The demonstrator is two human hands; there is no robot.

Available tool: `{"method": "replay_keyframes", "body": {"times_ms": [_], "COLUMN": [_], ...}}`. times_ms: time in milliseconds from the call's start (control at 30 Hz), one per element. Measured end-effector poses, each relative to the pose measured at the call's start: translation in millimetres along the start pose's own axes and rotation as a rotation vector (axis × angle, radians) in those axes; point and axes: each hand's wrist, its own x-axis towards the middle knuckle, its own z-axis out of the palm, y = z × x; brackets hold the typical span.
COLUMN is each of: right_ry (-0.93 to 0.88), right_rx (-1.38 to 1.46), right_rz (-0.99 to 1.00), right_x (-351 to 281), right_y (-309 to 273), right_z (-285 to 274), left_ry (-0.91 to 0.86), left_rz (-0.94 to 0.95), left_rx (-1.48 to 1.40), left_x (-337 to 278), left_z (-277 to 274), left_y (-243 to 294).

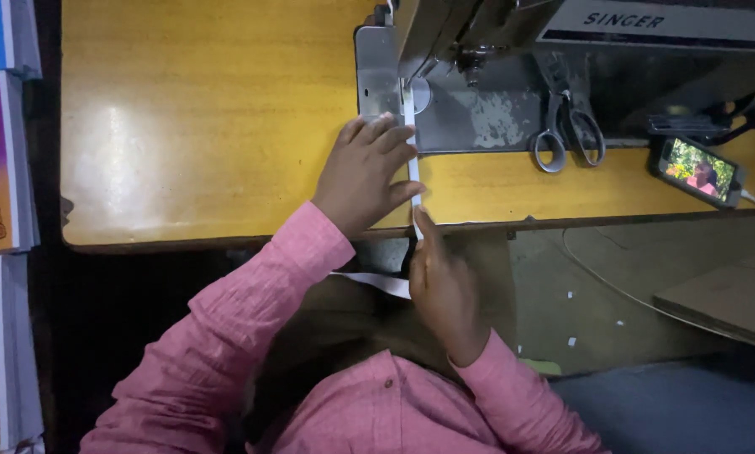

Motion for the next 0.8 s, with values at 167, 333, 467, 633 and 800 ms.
{"method": "replay_keyframes", "body": {"times_ms": [167, 333, 467, 633, 800], "right_ry": [-0.034, 0.003, 0.030, 0.017, -0.024], "right_rx": [0.055, 0.039, 0.041, -0.030, 0.059], "right_rz": [0.026, 0.028, 0.044, 0.052, 0.077], "right_x": [17, 24, 11, -17, -23], "right_y": [-3, -18, -15, -3, 2], "right_z": [-4, -7, 0, 3, 6], "left_ry": [-0.028, 0.002, -0.041, -0.014, -0.045], "left_rz": [-0.004, -0.017, -0.063, -0.002, 0.069], "left_rx": [0.029, 0.071, -0.002, 0.024, -0.078], "left_x": [9, 15, 18, 14, -2], "left_z": [5, 10, 5, 15, 6], "left_y": [-9, -18, -17, -23, -11]}}
